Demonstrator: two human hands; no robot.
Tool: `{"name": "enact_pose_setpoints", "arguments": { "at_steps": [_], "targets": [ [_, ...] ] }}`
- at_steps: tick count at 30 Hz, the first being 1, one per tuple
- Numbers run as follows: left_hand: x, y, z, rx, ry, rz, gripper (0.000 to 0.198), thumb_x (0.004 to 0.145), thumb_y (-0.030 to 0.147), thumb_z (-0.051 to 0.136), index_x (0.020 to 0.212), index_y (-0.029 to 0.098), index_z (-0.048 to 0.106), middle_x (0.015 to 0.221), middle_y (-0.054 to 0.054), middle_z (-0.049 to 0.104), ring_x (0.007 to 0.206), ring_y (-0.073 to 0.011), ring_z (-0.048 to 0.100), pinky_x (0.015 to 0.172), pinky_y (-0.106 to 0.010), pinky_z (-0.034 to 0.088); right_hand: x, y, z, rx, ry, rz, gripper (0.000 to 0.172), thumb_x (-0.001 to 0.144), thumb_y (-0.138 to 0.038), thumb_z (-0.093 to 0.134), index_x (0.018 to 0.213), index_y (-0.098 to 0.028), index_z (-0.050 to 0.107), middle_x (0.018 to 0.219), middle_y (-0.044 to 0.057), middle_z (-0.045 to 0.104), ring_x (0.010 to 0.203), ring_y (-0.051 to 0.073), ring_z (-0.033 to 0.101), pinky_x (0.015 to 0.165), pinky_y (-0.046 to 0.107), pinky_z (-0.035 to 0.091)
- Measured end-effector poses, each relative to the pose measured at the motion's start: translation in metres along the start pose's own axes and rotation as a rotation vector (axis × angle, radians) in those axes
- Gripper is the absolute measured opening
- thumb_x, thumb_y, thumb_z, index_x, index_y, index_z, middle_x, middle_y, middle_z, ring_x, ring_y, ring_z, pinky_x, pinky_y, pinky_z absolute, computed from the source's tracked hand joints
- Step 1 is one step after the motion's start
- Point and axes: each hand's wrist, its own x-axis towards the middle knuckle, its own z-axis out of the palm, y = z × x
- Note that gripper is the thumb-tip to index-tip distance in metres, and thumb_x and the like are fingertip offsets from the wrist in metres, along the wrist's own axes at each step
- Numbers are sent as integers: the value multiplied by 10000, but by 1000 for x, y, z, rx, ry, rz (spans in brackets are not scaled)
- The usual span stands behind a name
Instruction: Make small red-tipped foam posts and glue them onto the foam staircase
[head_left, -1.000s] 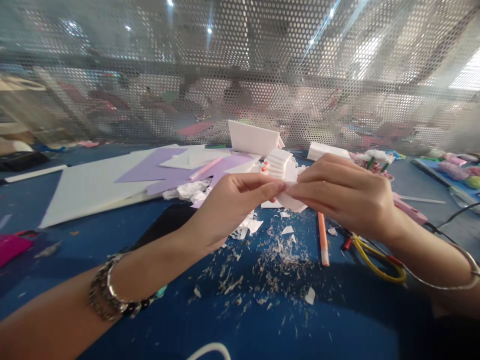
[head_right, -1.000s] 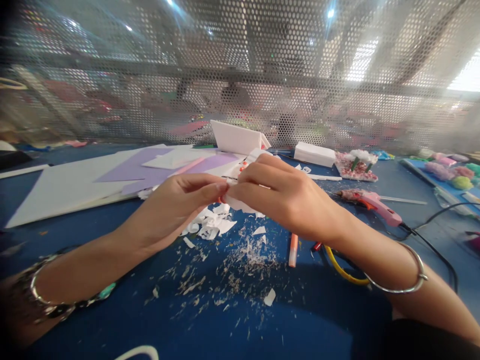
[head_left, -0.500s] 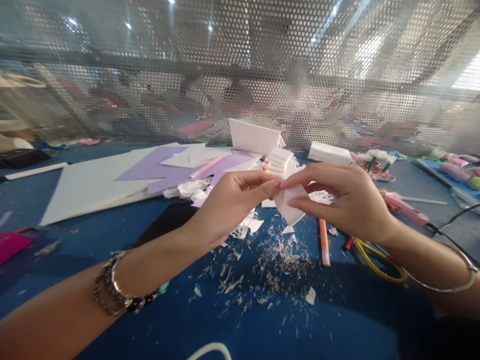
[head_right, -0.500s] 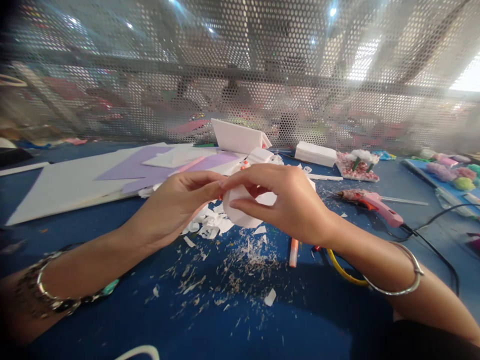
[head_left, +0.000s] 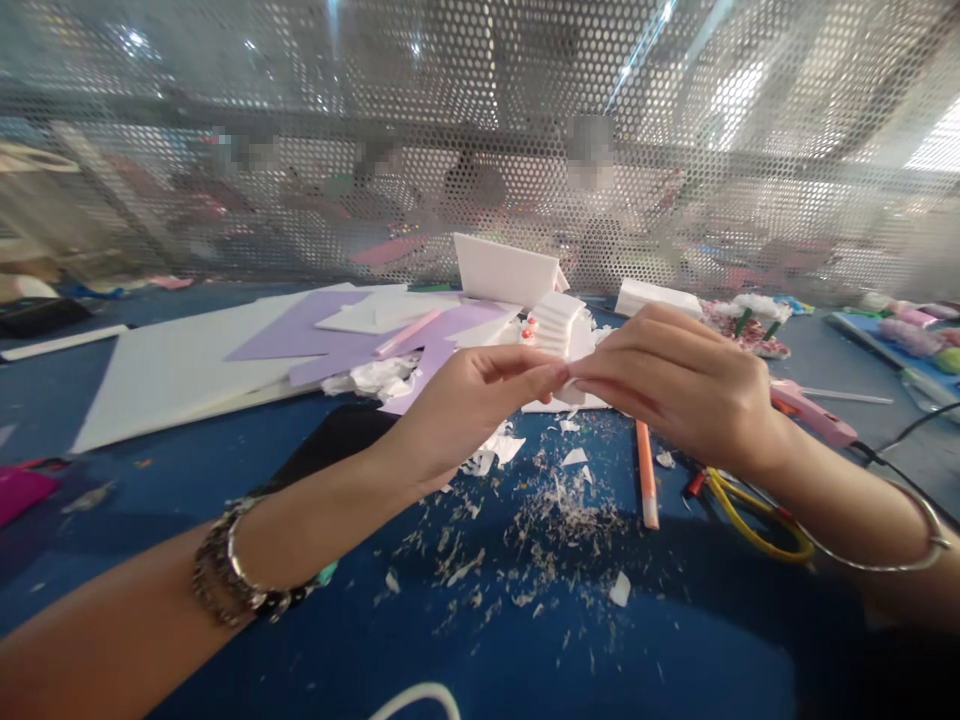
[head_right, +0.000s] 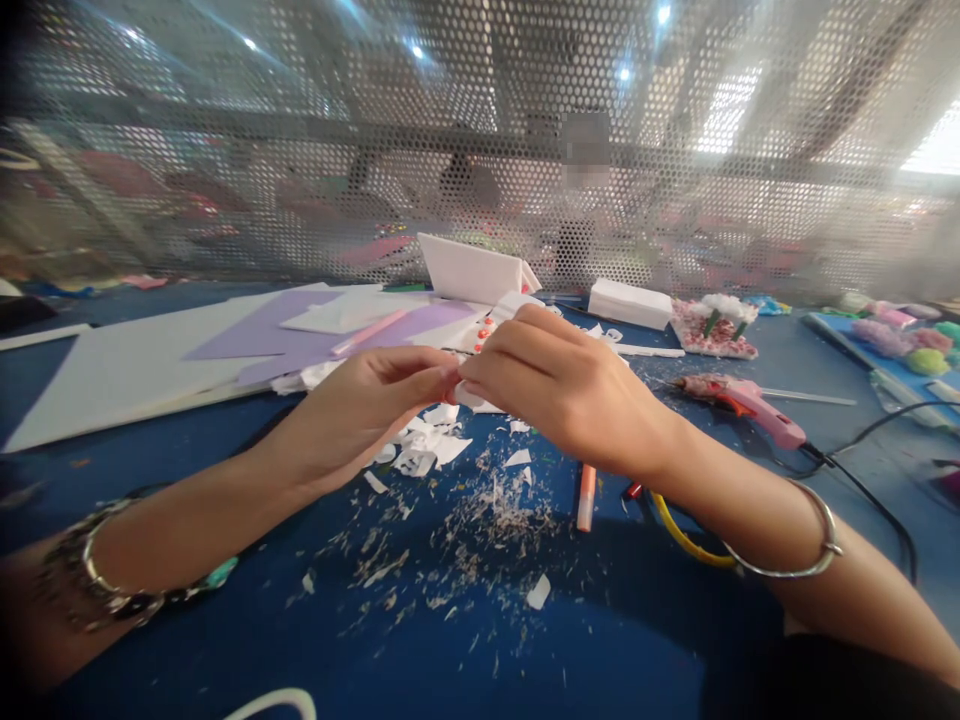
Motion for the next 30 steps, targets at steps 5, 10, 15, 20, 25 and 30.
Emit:
{"name": "enact_pose_setpoints", "arguments": {
  "at_steps": [5,10,15,20,25,30],
  "targets": [
    [-1,-2,5,-46,28,53,78,737,293,670,695,237,702,687,40,652,681,-76,559,668,-176,446,3,1,5,115,64,98,53,857,-190,534,836,-181,583,787,12,612,737,104,554,673,259,484],
    [-4,-4,7,77,93,189,81,759,297,648,739,233,694,723,25,676,702,-101,586,656,-202,468,4,-1,8,165,108,158,72,853,-176,528,792,-171,565,753,17,607,718,102,555,665,251,484],
    [-9,-1,6,232,110,360,67,771,269,639,762,217,681,811,6,697,786,-134,617,710,-234,481,3,-4,9,149,142,156,42,825,-168,570,786,-157,556,752,32,614,723,115,550,666,270,480],
    [-12,1,6,305,122,393,67,751,266,665,796,221,687,810,6,704,800,-148,633,749,-254,498,4,-8,7,219,181,228,46,814,-162,584,774,-169,563,714,15,612,695,107,553,645,270,487],
    [-9,0,4,259,113,414,90,779,253,638,848,277,690,855,33,713,812,-138,641,729,-236,514,6,-7,3,608,117,458,41,801,-176,597,764,-173,581,738,4,626,686,88,581,614,230,522],
    [-5,-2,2,166,48,452,91,772,230,646,825,292,687,816,39,698,778,-130,626,711,-236,508,7,-6,5,894,120,631,58,774,-208,631,768,-162,597,716,-13,620,639,67,594,547,176,516]
  ]
}}
